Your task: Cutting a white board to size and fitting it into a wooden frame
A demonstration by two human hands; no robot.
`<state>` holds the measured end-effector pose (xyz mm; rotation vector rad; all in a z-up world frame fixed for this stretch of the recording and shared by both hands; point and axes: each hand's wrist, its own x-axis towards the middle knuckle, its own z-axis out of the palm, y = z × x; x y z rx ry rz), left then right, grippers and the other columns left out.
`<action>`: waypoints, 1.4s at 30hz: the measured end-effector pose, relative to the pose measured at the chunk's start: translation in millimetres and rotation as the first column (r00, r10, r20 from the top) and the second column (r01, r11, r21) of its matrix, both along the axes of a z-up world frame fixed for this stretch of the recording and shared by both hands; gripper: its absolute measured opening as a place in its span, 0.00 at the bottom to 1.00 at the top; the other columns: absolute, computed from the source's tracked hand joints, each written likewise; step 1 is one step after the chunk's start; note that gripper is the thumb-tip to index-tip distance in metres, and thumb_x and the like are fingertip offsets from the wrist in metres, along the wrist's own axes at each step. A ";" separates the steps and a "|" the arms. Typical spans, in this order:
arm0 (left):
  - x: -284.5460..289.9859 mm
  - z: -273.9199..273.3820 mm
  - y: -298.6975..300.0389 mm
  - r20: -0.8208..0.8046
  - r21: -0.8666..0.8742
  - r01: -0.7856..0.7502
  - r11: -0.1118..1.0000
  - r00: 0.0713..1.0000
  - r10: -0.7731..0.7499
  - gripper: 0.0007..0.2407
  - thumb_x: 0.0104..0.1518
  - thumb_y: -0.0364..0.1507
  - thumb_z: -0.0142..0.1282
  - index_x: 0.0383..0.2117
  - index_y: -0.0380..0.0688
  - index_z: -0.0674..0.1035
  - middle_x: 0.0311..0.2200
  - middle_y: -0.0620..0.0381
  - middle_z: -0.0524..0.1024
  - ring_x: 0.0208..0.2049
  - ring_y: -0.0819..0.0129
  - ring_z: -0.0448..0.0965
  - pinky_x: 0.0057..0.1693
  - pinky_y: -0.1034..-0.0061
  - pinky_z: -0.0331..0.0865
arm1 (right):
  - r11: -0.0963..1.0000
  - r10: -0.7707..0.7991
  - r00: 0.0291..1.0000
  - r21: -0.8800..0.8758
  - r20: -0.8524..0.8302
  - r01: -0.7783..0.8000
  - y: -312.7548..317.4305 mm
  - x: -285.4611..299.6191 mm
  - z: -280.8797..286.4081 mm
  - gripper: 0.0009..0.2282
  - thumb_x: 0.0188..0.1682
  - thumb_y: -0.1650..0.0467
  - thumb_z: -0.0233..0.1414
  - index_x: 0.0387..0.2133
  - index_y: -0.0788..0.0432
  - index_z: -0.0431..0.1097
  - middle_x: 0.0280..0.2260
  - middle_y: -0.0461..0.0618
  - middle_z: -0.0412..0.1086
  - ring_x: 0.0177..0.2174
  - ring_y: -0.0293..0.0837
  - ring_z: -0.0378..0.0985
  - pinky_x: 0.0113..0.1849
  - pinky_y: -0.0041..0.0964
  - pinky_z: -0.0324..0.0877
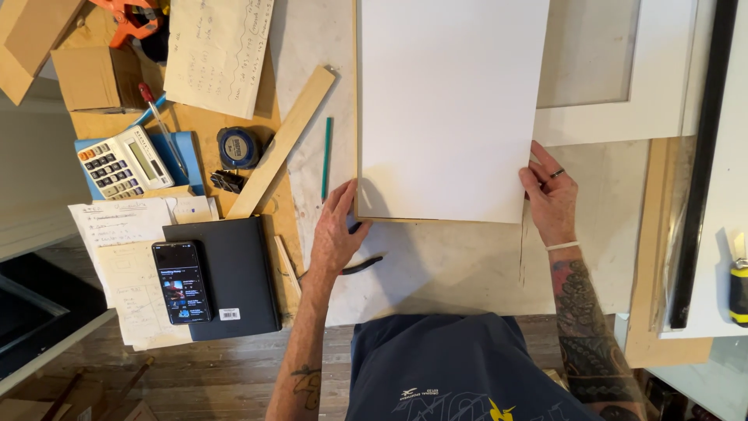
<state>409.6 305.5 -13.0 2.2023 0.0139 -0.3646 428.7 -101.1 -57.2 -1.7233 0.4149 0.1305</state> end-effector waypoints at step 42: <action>83.1 -21.6 -31.4 0.116 0.120 -0.290 0.950 0.954 0.277 0.20 0.51 0.26 0.63 0.52 0.38 0.77 0.40 0.43 0.78 0.36 0.47 0.84 0.35 0.67 0.82 | 0.915 0.057 0.997 -0.397 -0.046 -0.071 4.1 66.5 28.1 0.20 0.56 0.68 0.57 0.61 0.62 0.66 0.50 0.66 0.68 0.46 0.62 0.77 0.42 0.51 0.76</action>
